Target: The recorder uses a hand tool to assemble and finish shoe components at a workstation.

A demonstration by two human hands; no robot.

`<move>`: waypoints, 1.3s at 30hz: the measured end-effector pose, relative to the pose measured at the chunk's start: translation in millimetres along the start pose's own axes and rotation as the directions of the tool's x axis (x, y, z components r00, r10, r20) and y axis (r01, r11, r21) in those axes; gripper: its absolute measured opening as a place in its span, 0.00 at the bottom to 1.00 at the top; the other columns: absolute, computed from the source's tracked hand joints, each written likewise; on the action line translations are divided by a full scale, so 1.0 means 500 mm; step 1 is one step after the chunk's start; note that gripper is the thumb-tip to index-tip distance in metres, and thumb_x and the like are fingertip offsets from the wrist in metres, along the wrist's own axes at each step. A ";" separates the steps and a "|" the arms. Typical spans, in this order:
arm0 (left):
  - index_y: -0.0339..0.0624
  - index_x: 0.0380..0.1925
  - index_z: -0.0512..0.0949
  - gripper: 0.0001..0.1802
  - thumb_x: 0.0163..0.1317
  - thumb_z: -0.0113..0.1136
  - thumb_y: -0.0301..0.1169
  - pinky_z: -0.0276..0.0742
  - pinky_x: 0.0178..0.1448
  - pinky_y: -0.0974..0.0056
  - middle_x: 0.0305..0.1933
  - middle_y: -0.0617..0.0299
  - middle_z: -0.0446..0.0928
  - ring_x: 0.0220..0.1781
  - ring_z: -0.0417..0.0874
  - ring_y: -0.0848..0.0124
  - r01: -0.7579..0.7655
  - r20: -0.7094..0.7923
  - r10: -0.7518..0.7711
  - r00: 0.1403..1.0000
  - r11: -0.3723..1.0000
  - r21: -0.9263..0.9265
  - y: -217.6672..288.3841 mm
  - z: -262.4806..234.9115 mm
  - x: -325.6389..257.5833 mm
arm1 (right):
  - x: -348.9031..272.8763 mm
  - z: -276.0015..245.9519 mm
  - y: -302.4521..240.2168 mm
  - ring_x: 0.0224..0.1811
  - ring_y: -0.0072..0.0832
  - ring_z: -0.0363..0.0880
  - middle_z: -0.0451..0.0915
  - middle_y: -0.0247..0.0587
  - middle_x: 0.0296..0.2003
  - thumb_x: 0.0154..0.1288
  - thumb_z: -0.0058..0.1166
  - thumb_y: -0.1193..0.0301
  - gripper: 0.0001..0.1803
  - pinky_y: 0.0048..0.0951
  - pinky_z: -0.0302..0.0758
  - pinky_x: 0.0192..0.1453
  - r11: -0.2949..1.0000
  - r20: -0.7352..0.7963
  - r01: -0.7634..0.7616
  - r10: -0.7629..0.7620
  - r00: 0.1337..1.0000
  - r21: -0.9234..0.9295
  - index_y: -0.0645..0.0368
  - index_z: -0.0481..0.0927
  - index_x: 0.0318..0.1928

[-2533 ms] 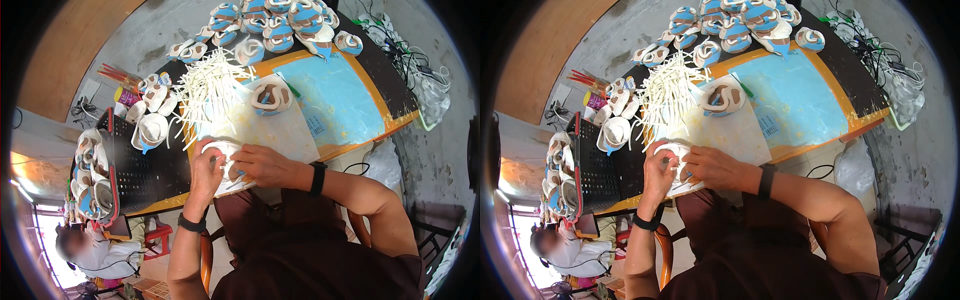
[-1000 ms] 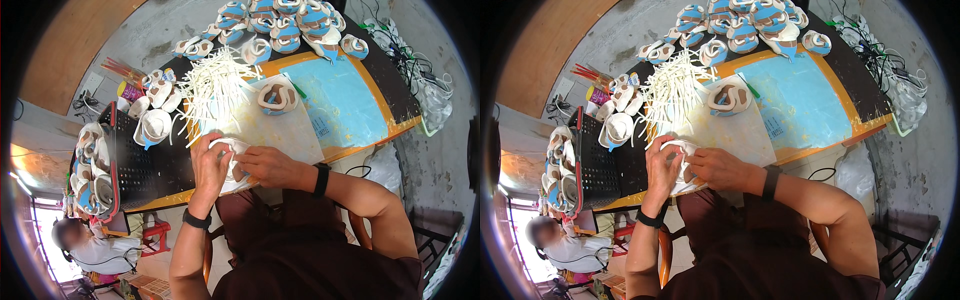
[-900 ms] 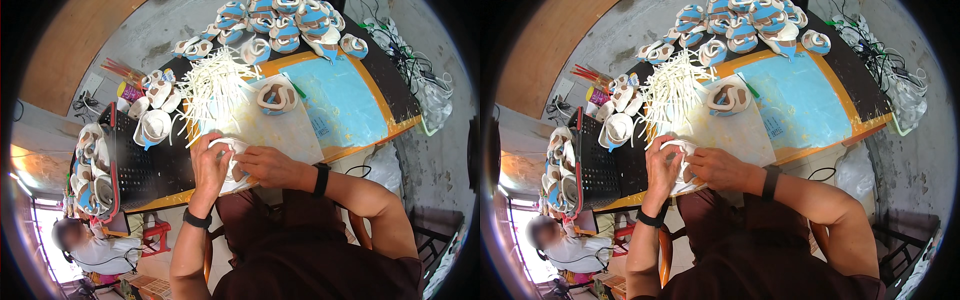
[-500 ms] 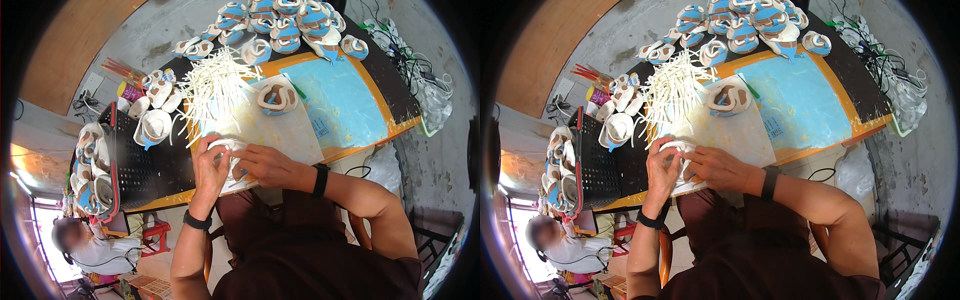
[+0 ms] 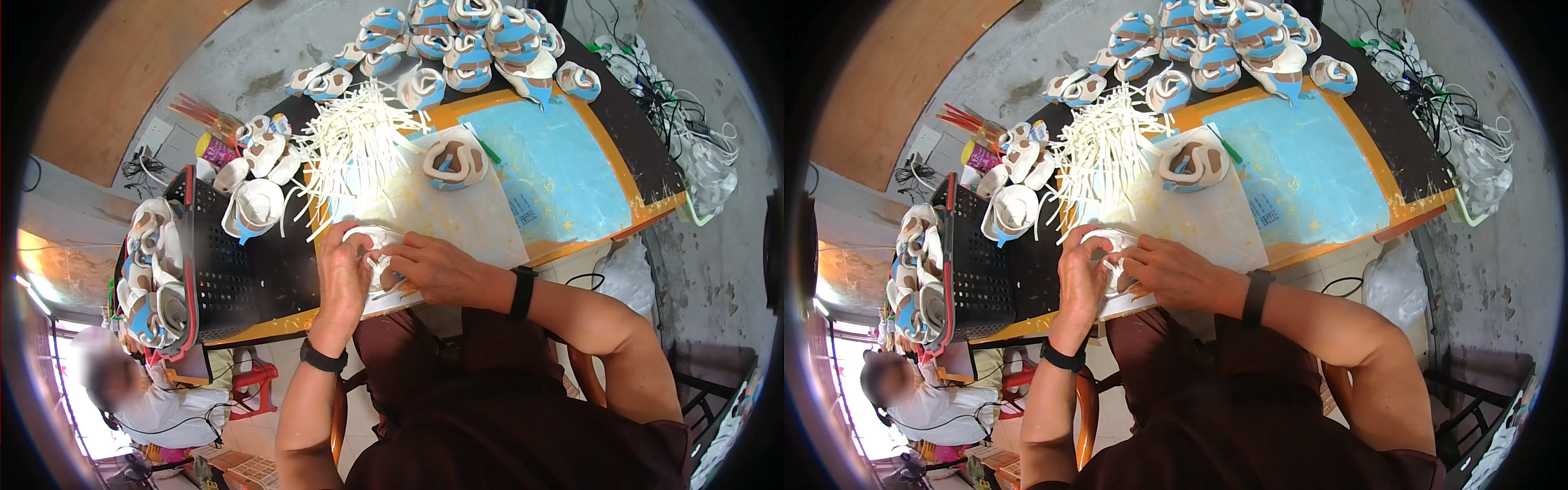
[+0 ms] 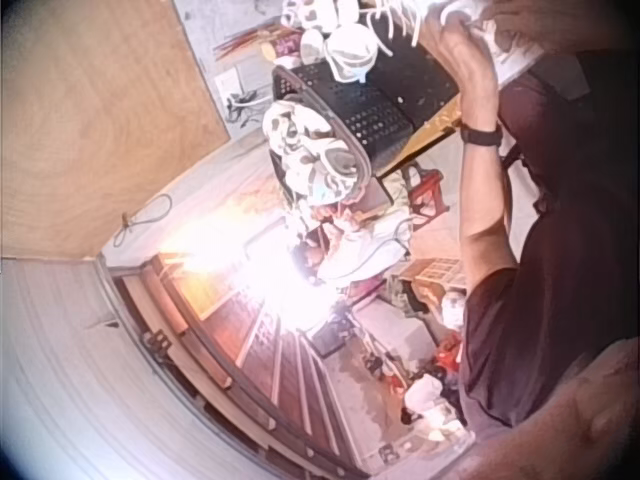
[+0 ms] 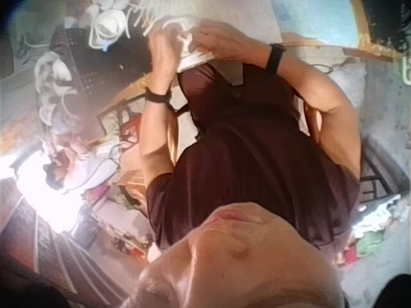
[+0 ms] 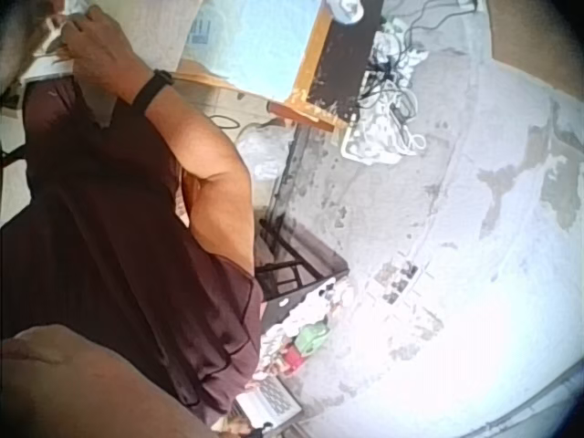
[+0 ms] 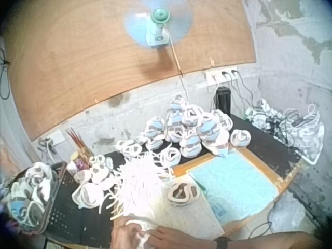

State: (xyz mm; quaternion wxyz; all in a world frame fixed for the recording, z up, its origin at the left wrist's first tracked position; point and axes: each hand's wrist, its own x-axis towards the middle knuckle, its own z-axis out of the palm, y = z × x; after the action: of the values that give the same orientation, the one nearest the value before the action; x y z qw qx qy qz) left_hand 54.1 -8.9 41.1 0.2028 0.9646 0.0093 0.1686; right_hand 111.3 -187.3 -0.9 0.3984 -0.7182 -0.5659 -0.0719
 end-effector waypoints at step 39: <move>0.28 0.34 0.82 0.07 0.54 0.63 0.19 0.79 0.51 0.59 0.47 0.45 0.81 0.45 0.84 0.50 0.042 0.008 -0.041 0.999 0.980 -0.192 -0.036 -0.006 0.002 | 0.008 0.006 0.008 0.46 0.36 0.73 0.73 0.37 0.60 0.52 0.63 0.75 0.12 0.34 0.76 0.50 0.996 0.128 0.046 -0.037 0.991 -0.073 0.55 0.81 0.39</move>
State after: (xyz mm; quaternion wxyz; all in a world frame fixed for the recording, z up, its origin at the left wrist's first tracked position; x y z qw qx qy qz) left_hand 54.9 9.0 36.8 0.2985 0.9404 0.0127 0.1626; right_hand 115.3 -182.4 -2.7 0.3325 -0.7241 -0.6016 -0.0560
